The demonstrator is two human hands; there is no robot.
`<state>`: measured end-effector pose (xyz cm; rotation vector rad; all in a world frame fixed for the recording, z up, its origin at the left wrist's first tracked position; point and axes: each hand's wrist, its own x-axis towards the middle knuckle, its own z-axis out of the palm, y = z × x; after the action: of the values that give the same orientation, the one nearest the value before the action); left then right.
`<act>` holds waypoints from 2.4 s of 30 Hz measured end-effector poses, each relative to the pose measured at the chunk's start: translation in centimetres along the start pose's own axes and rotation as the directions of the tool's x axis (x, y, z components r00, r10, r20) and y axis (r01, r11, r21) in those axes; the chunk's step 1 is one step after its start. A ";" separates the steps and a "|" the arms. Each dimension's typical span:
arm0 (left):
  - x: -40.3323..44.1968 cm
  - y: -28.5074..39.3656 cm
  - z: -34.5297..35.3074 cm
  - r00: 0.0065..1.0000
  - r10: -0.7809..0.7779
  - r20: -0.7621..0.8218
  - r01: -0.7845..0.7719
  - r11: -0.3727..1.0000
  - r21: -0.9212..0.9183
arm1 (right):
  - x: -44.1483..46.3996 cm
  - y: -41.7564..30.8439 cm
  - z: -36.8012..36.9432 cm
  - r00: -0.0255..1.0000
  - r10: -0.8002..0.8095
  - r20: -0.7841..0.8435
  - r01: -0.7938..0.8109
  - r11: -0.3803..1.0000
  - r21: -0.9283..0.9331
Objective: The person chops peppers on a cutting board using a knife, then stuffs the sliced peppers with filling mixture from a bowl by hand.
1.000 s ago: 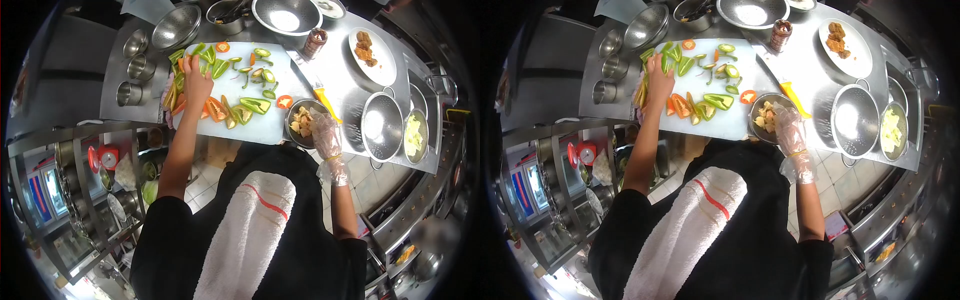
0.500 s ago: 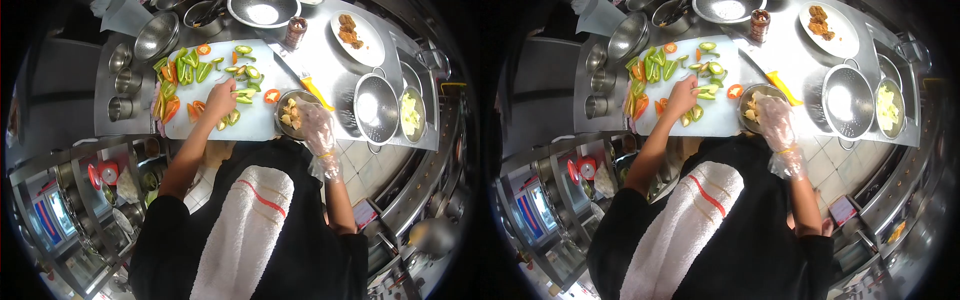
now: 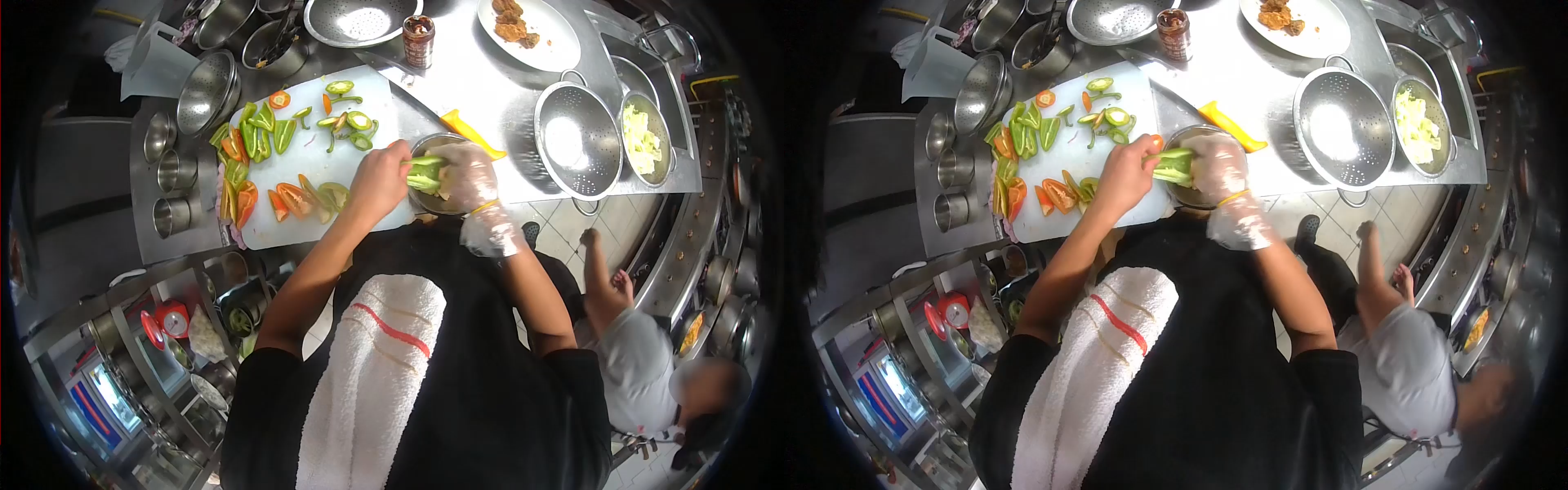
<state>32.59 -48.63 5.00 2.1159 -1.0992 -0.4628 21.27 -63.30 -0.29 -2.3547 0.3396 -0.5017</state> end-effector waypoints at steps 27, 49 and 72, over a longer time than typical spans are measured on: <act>-1.1 -11.5 -8.8 0.769 -0.190 -0.610 0.229 0.973 -0.014 | -1.3 -0.1 -2.0 0.983 0.032 0.182 0.013 0.970 -0.242; -0.4 -5.8 -5.0 0.984 -0.176 0.025 0.178 0.981 -0.076 | 1.1 -6.4 -0.1 0.991 -0.128 0.044 0.127 0.992 0.018; 0.6 -0.7 0.5 0.994 -0.095 0.055 0.100 0.991 -0.093 | -1.6 0.2 -1.7 0.901 0.433 0.022 -0.423 0.866 0.267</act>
<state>33.02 -49.01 4.13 2.0902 -0.9846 -0.6059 19.08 -63.87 0.34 -1.9314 0.7467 -0.3505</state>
